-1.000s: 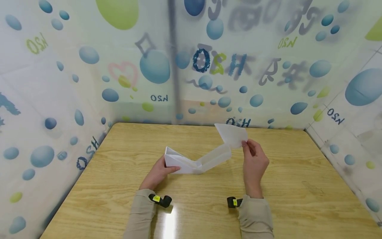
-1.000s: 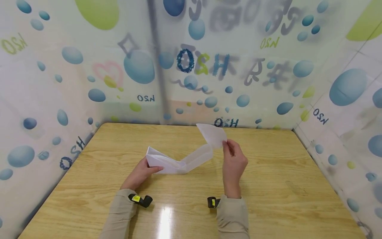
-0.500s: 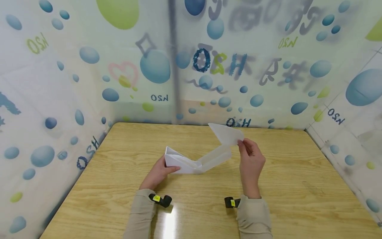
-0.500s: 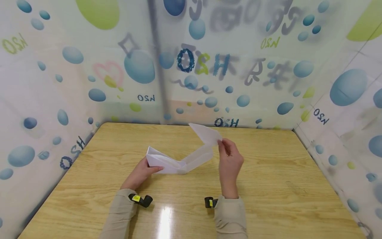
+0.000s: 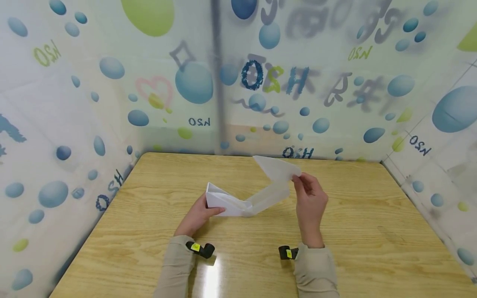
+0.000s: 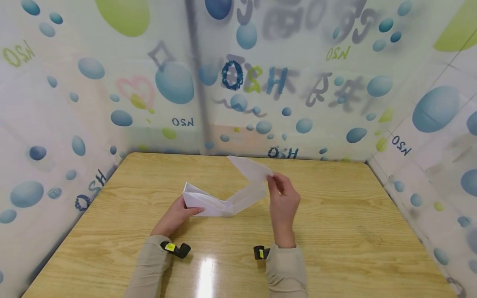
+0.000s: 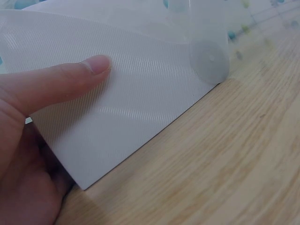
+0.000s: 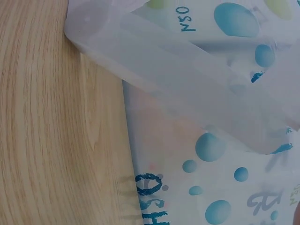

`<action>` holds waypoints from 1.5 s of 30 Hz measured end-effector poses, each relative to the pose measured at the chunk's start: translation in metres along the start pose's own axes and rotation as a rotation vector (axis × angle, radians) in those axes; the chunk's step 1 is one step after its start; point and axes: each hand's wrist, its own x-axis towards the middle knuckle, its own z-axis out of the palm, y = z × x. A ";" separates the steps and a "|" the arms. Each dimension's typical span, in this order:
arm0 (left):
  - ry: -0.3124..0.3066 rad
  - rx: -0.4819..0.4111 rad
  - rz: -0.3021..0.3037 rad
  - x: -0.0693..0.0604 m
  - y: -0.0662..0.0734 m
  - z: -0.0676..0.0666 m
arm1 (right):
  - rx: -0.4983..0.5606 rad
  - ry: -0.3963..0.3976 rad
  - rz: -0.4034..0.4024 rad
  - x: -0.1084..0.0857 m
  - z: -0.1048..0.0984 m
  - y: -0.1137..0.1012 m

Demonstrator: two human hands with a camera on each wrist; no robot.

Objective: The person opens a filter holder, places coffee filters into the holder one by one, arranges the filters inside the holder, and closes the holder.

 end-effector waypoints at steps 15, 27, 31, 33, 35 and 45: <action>0.008 -0.003 -0.008 0.000 0.000 0.000 | -0.073 -0.139 -0.152 -0.004 0.011 0.003; -0.026 -0.026 -0.024 -0.010 0.025 0.001 | -0.105 -0.223 -0.258 -0.007 0.018 0.004; -0.022 -0.036 -0.015 -0.008 0.019 0.001 | -0.161 -0.249 -0.289 -0.008 0.020 0.003; -0.014 -0.034 -0.007 -0.005 0.012 0.000 | -0.182 -0.260 -0.302 -0.008 0.021 0.002; -0.005 -0.026 0.000 -0.003 0.006 0.000 | -0.190 -0.273 -0.312 -0.009 0.022 0.002; -0.008 -0.025 -0.012 -0.004 0.009 0.000 | -0.260 -0.330 -0.350 -0.012 0.027 -0.003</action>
